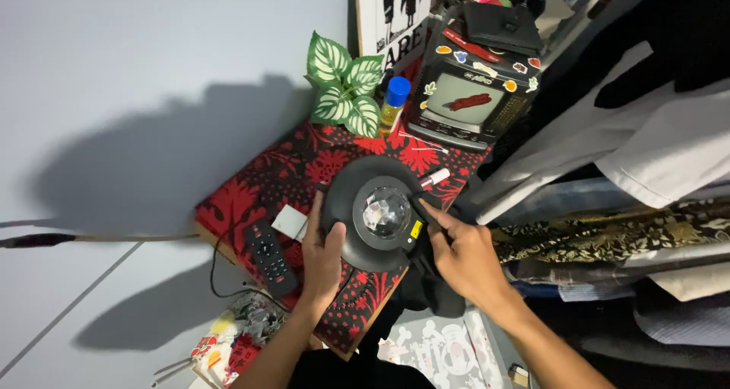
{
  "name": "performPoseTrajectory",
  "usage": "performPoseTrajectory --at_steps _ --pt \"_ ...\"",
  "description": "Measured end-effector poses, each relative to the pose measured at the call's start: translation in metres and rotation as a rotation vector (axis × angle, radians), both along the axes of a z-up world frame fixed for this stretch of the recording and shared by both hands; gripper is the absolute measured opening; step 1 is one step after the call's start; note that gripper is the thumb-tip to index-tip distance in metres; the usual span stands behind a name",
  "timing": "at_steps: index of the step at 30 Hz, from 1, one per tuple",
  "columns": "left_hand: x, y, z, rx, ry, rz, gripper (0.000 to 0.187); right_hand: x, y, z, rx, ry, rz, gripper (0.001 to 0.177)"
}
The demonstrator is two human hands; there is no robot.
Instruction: Cleaning a star projector lamp and its remote using a black cloth.
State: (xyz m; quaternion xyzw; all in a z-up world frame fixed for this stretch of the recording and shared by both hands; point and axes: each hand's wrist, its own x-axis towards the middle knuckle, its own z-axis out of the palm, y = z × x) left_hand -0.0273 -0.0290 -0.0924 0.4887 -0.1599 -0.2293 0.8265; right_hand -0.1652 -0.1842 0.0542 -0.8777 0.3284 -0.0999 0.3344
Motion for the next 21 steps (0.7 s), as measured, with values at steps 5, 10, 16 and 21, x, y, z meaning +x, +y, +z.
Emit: performPoseTrajectory --at_steps 5,10,16,21 --pt "-0.004 0.001 0.013 0.031 0.002 -0.023 0.073 -0.018 -0.009 -0.041 0.209 -0.163 -0.121 0.040" --pt "-0.003 0.000 0.017 0.002 -0.033 0.012 0.070 -0.022 -0.022 -0.048 0.877 -0.493 -0.303 0.041" --pt "-0.004 -0.001 0.020 -0.019 0.021 0.013 0.069 -0.017 -0.027 -0.025 1.123 -0.611 -0.425 0.042" --pt "-0.004 -0.001 0.018 0.000 -0.031 0.025 0.069 0.000 -0.008 -0.009 0.018 -0.211 0.006 0.054"
